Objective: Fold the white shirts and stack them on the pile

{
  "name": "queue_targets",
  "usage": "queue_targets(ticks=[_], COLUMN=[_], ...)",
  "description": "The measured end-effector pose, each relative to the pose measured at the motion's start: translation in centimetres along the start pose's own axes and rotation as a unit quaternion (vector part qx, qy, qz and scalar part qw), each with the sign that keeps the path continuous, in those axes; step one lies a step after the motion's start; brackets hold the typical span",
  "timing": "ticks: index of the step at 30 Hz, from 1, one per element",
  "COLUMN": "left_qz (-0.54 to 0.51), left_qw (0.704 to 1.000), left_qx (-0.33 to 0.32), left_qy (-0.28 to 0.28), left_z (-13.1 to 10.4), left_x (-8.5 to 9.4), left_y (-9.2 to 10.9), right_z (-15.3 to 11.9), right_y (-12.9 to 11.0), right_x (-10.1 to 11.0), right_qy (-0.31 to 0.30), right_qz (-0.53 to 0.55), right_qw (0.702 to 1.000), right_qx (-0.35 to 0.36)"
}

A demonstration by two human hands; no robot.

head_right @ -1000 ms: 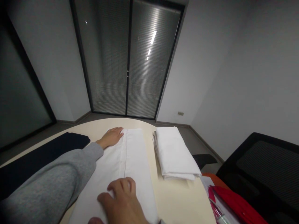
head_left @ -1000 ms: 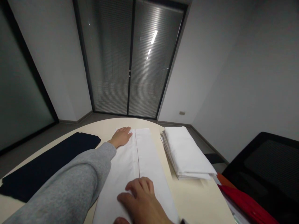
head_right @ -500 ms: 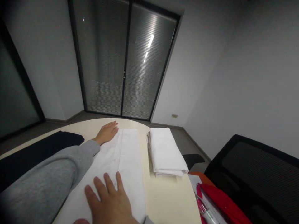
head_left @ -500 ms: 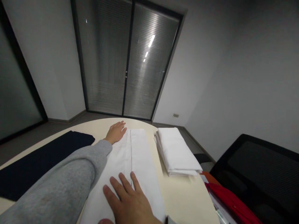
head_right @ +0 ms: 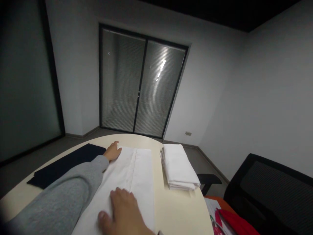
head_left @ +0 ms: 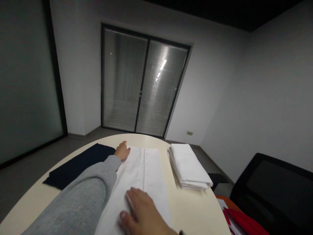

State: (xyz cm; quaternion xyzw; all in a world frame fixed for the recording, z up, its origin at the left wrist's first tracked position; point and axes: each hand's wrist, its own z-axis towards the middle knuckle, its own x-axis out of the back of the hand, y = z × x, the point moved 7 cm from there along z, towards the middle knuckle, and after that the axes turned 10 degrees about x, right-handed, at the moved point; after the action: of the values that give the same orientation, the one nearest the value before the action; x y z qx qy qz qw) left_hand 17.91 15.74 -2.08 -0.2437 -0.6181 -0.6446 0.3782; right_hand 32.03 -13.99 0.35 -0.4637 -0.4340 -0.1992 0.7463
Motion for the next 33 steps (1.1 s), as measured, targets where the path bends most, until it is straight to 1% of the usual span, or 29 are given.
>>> queue_targets(ticks=[1, 2, 4, 6, 8, 11, 14, 18, 21, 23, 25, 28, 31, 33], left_qz=[-0.007, -0.015, -0.03, -0.046, -0.063, -0.104, -0.16, -0.231, -0.278, -0.306, -0.327, -0.339, -0.324, -0.307], left_qw=[1.0, 1.0, 0.999, 0.998, 0.996, 0.991, 0.981, 0.956, 0.934, 0.922, 0.912, 0.907, 0.916, 0.925], left_qx=[0.0, 0.001, 0.005, 0.012, 0.021, 0.033, 0.038, 0.041, 0.042, 0.041, 0.034, 0.01, -0.022, -0.044], left_qy=[-0.005, -0.01, -0.024, -0.042, -0.056, -0.073, -0.103, -0.175, -0.218, -0.234, -0.246, -0.248, -0.235, -0.222], left_z=[0.0, 0.0, 0.2, 0.4, 0.7, 1.1, 1.3, 0.6, -0.2, -0.7, -1.1, -1.7, -2.5, -3.2], left_x=[0.0, 0.0, 0.0, -0.2, -0.4, -0.7, -1.2, -2.0, -1.9, -1.3, -0.3, 1.8, 4.1, 5.4], left_y=[0.0, 0.0, 0.0, 0.0, -0.1, -0.2, 0.1, 0.7, 1.4, 2.0, 2.8, 4.2, 5.5, 6.0], right_z=[0.9, 2.1, 4.6, 6.9, 8.4, 9.3, 9.7, 10.7, 11.3, 11.4, 11.4, 11.4, 11.3, 11.1], right_y=[0.8, 1.7, 4.6, 8.2, 11.8, 15.8, 18.3, 21.1, 22.7, 23.3, 23.4, 22.7, 21.4, 20.3], right_x=[2.2, 4.2, 8.1, 10.2, 11.0, 10.6, 10.0, 9.6, 9.4, 9.3, 9.4, 9.6, 10.2, 11.0], right_qy=[0.038, 0.065, 0.123, 0.152, 0.17, 0.189, 0.193, 0.169, 0.147, 0.143, 0.15, 0.175, 0.205, 0.225], right_qz=[0.005, -0.004, -0.069, -0.103, -0.129, -0.158, -0.16, -0.13, -0.106, -0.087, -0.067, -0.04, -0.018, -0.011], right_qw=[0.999, 0.997, 0.985, 0.97, 0.954, 0.932, 0.922, 0.922, 0.924, 0.927, 0.93, 0.934, 0.938, 0.942], right_qx=[-0.031, -0.046, -0.103, -0.158, -0.21, -0.266, -0.294, -0.324, -0.336, -0.336, -0.329, -0.309, -0.277, -0.25])
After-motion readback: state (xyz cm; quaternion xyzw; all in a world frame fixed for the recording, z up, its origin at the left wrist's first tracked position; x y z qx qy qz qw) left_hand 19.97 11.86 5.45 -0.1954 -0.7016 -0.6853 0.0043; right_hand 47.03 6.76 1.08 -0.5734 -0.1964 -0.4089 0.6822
